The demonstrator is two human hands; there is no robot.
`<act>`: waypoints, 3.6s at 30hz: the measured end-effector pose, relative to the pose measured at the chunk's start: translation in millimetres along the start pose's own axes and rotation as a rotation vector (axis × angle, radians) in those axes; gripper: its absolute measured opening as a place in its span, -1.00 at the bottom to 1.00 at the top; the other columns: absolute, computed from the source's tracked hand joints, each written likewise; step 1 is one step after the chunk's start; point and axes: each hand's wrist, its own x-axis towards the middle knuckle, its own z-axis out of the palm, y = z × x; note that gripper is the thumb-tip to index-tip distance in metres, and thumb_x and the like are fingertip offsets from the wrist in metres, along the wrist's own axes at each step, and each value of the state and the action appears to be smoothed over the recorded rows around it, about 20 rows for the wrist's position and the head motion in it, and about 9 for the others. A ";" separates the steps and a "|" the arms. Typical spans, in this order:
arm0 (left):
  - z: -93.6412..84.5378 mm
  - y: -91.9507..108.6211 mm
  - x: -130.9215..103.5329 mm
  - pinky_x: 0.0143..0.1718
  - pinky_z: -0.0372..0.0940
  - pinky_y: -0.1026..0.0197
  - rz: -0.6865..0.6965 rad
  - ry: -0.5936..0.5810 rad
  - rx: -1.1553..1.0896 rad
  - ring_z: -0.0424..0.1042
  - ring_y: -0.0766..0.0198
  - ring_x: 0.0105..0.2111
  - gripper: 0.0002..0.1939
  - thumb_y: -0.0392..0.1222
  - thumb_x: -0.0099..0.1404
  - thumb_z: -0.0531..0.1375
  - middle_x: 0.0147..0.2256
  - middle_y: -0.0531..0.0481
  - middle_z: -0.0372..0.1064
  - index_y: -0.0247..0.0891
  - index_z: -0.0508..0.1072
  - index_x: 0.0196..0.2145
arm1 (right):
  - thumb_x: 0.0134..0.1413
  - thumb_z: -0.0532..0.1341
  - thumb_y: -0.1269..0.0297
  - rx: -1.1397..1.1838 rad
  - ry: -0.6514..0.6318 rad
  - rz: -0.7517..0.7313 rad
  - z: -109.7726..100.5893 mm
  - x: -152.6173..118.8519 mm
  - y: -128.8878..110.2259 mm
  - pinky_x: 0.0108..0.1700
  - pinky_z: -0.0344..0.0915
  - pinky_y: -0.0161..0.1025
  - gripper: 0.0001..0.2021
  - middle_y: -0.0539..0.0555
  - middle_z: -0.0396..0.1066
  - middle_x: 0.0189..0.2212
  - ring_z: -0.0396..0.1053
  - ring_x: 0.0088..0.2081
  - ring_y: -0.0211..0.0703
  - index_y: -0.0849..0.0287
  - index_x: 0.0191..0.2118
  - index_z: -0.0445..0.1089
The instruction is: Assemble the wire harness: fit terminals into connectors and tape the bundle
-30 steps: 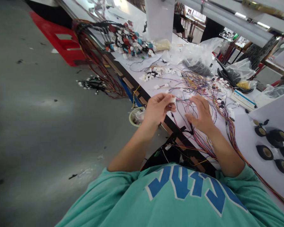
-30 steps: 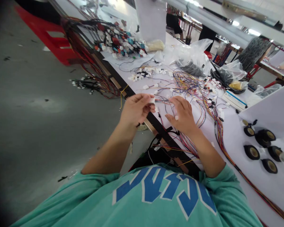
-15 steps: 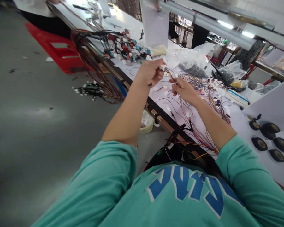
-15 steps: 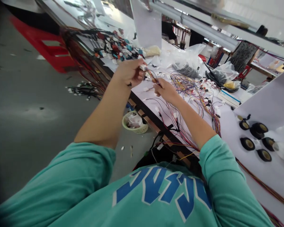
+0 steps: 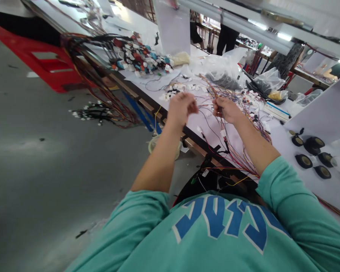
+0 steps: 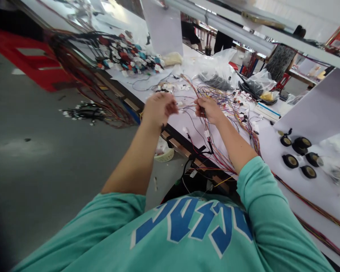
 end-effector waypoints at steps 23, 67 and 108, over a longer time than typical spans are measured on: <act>0.4 -74.5 -49.6 -0.76 0.11 0.41 -0.345 -0.442 0.101 0.25 0.42 -0.77 -0.91 -0.34 -0.14 0.16 -0.74 0.14 0.20 -0.30 0.28 -0.59 | 0.22 -0.02 0.27 0.212 0.395 -0.208 -63.1 0.4 8.0 -0.60 0.09 -0.48 -0.82 -0.20 -0.02 -0.70 -0.01 -0.71 -0.48 0.13 -0.43 0.12; 76.2 -33.5 -90.0 -0.72 -0.16 0.39 0.073 -0.679 0.114 0.00 0.52 -0.73 -0.64 0.09 -0.04 0.28 -0.71 0.17 0.12 -0.28 0.36 -0.48 | -0.12 0.24 0.02 -0.308 0.166 -0.574 -55.5 -129.3 -5.8 -0.47 0.16 -0.38 -0.67 -0.10 0.25 -0.56 0.17 -0.55 -0.42 0.16 -0.29 0.40; 129.8 -89.1 -114.8 -0.73 -0.02 0.43 -0.297 -0.520 -0.130 0.12 0.53 -0.77 -0.69 -0.27 -0.32 0.37 -0.73 0.18 0.22 -0.31 0.30 -0.63 | -0.04 0.13 0.31 -0.936 0.625 -0.202 -188.9 -235.6 55.3 -0.15 0.32 -0.11 -0.67 0.08 0.47 -0.18 0.42 -0.16 -0.11 0.13 -0.08 0.36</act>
